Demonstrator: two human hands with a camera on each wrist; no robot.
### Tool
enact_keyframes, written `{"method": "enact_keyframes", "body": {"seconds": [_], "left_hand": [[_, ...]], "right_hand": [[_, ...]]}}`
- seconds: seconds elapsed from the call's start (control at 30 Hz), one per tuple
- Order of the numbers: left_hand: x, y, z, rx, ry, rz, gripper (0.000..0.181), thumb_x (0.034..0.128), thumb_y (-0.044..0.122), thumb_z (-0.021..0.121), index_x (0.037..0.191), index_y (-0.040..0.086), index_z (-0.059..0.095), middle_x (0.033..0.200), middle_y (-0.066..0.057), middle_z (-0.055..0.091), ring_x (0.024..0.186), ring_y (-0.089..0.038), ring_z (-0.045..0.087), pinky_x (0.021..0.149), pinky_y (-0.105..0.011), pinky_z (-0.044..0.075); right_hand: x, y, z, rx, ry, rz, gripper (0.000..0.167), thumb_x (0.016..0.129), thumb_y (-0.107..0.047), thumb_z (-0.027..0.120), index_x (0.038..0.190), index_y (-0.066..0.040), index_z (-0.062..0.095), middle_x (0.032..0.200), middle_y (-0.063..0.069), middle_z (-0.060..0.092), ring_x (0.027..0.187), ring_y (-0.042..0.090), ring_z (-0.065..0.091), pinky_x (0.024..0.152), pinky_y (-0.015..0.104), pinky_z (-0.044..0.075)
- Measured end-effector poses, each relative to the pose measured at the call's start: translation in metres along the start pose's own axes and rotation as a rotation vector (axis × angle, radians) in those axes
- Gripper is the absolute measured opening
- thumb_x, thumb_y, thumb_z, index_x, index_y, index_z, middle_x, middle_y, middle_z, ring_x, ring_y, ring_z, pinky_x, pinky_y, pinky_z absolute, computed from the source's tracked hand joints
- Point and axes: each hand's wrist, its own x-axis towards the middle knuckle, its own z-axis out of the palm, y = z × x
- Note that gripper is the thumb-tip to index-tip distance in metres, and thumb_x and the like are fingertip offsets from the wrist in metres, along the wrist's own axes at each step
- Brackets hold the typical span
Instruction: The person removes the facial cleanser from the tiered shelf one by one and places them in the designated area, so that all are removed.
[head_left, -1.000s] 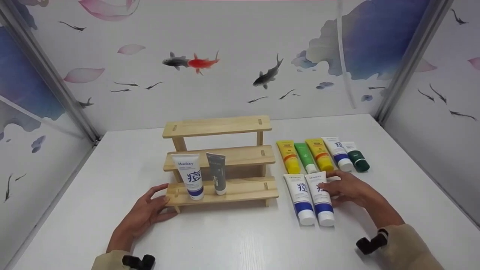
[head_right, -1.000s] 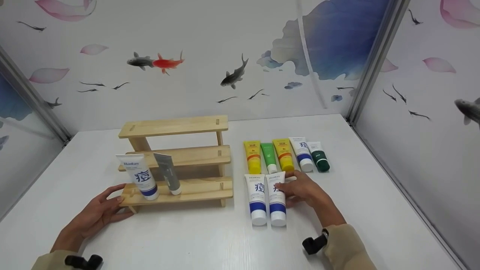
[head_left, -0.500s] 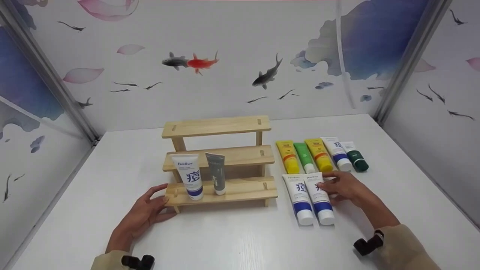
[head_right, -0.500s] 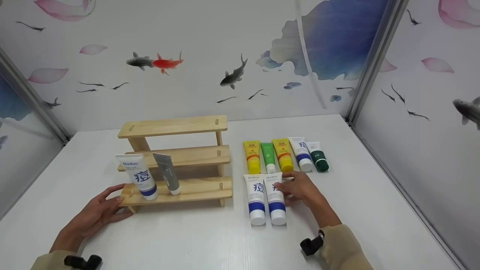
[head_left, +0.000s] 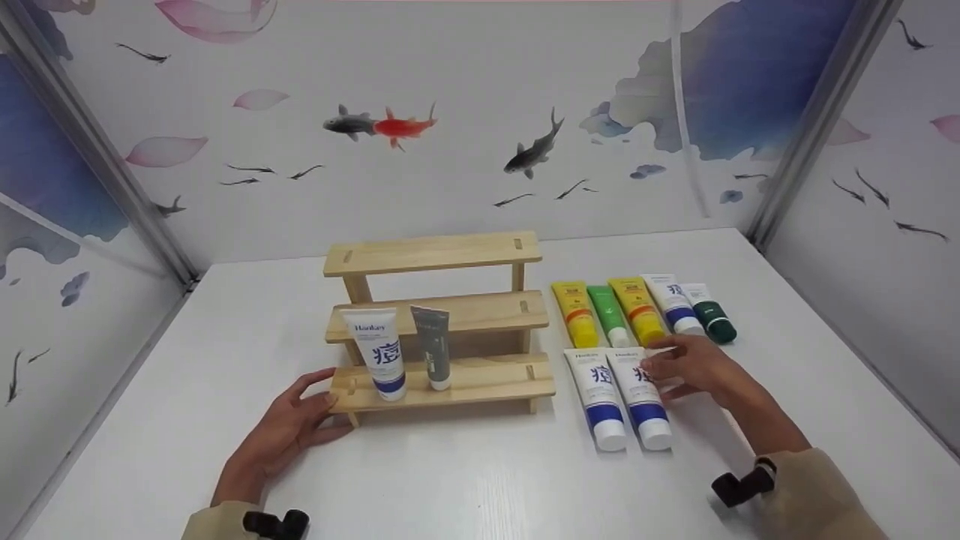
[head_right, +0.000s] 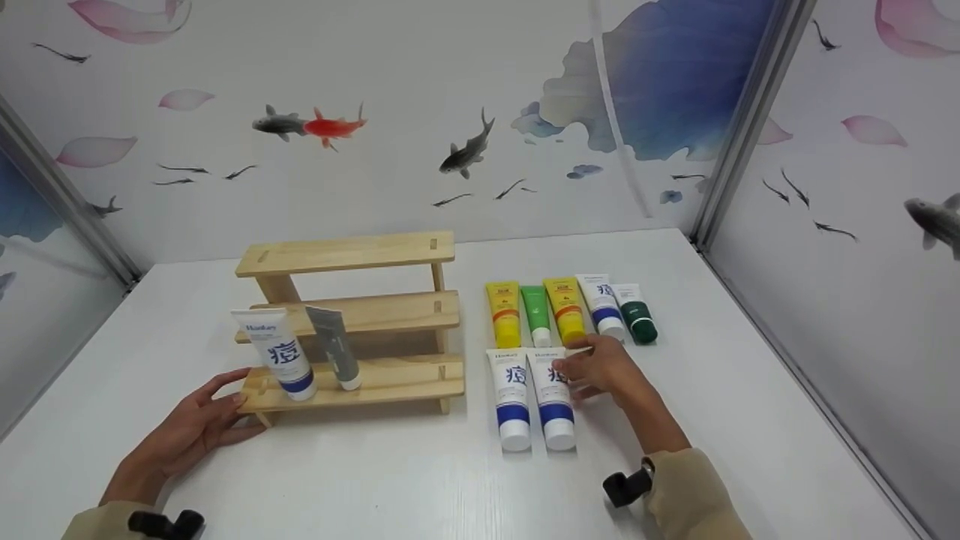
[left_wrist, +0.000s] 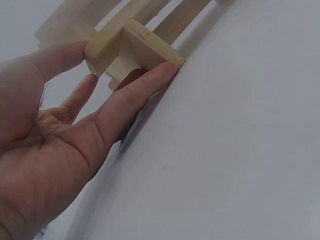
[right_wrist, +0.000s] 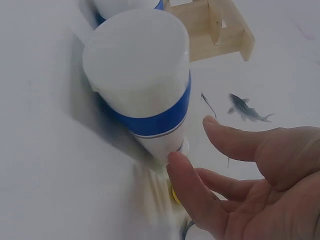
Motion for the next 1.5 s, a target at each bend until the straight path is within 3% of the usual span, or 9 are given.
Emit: {"method": "enact_keyframes", "body": {"seconds": [0.3, 0.5, 0.67, 0.83, 1.13, 1.33, 1.5], "left_hand": [[-0.003, -0.001, -0.001, -0.025, -0.041, 0.022, 0.069, 0.1022, 0.023, 0.057, 0.157, 0.013, 0.017, 0.159, -0.026, 0.029, 0.126, -0.02, 0.06, 0.105, -0.044, 0.054], [-0.001, -0.002, -0.001, -0.026, -0.043, 0.029, 0.069, 0.102, 0.024, 0.057, 0.157, 0.013, 0.018, 0.159, -0.026, 0.028, 0.127, -0.021, 0.059, 0.105, -0.044, 0.054], [0.001, -0.002, -0.001, -0.025, -0.038, 0.024, 0.069, 0.1017, 0.024, 0.058, 0.157, 0.014, 0.019, 0.159, -0.026, 0.03, 0.127, -0.023, 0.06, 0.105, -0.043, 0.054], [0.001, -0.001, 0.0, -0.024, -0.043, 0.018, 0.069, 0.1015, 0.026, 0.058, 0.157, 0.015, 0.019, 0.159, -0.025, 0.03, 0.127, -0.022, 0.059, 0.105, -0.043, 0.054], [0.0, -0.001, 0.0, -0.015, -0.034, 0.026, 0.067, 0.1013, 0.024, 0.058, 0.157, 0.014, 0.021, 0.158, -0.023, 0.031, 0.127, -0.021, 0.059, 0.105, -0.043, 0.055], [0.001, -0.002, 0.001, -0.019, -0.01, 0.027, 0.065, 0.1012, 0.022, 0.058, 0.156, 0.014, 0.024, 0.159, -0.023, 0.03, 0.128, -0.023, 0.057, 0.104, -0.044, 0.055], [0.001, -0.003, 0.0, -0.017, -0.008, 0.022, 0.066, 0.1012, 0.024, 0.058, 0.156, 0.016, 0.023, 0.16, -0.022, 0.029, 0.129, -0.024, 0.057, 0.105, -0.044, 0.054]], "right_hand": [[-0.01, -0.017, 0.005, -0.021, 0.015, -0.09, 0.068, 0.092, -0.031, 0.072, 0.147, -0.002, 0.046, 0.137, 0.028, 0.055, 0.112, 0.037, 0.064, 0.084, 0.036, 0.064], [-0.021, -0.04, 0.02, 0.001, -0.001, -0.183, 0.063, 0.093, -0.032, 0.071, 0.146, -0.007, 0.049, 0.134, 0.022, 0.058, 0.113, 0.032, 0.065, 0.084, 0.035, 0.064], [-0.027, -0.06, 0.037, 0.031, -0.025, -0.253, 0.058, 0.093, -0.032, 0.071, 0.143, -0.009, 0.053, 0.129, 0.018, 0.061, 0.109, 0.026, 0.067, 0.082, 0.034, 0.064], [-0.031, -0.078, 0.055, 0.09, -0.046, -0.313, 0.054, 0.094, -0.03, 0.07, 0.141, -0.01, 0.055, 0.127, 0.016, 0.062, 0.109, 0.029, 0.067, 0.081, 0.032, 0.064], [-0.033, -0.1, 0.093, 0.189, -0.024, -0.458, 0.052, 0.094, -0.031, 0.071, 0.139, -0.009, 0.057, 0.127, 0.014, 0.064, 0.108, 0.023, 0.067, 0.088, 0.026, 0.061], [-0.035, -0.112, 0.117, 0.199, -0.017, -0.57, 0.048, 0.092, -0.025, 0.073, 0.135, -0.008, 0.06, 0.125, 0.011, 0.066, 0.114, 0.024, 0.065, 0.093, 0.018, 0.056], [-0.035, -0.119, 0.135, 0.214, -0.045, -0.582, 0.047, 0.091, -0.026, 0.074, 0.133, -0.01, 0.061, 0.129, 0.013, 0.065, 0.114, 0.023, 0.065, 0.097, 0.025, 0.057]]}}
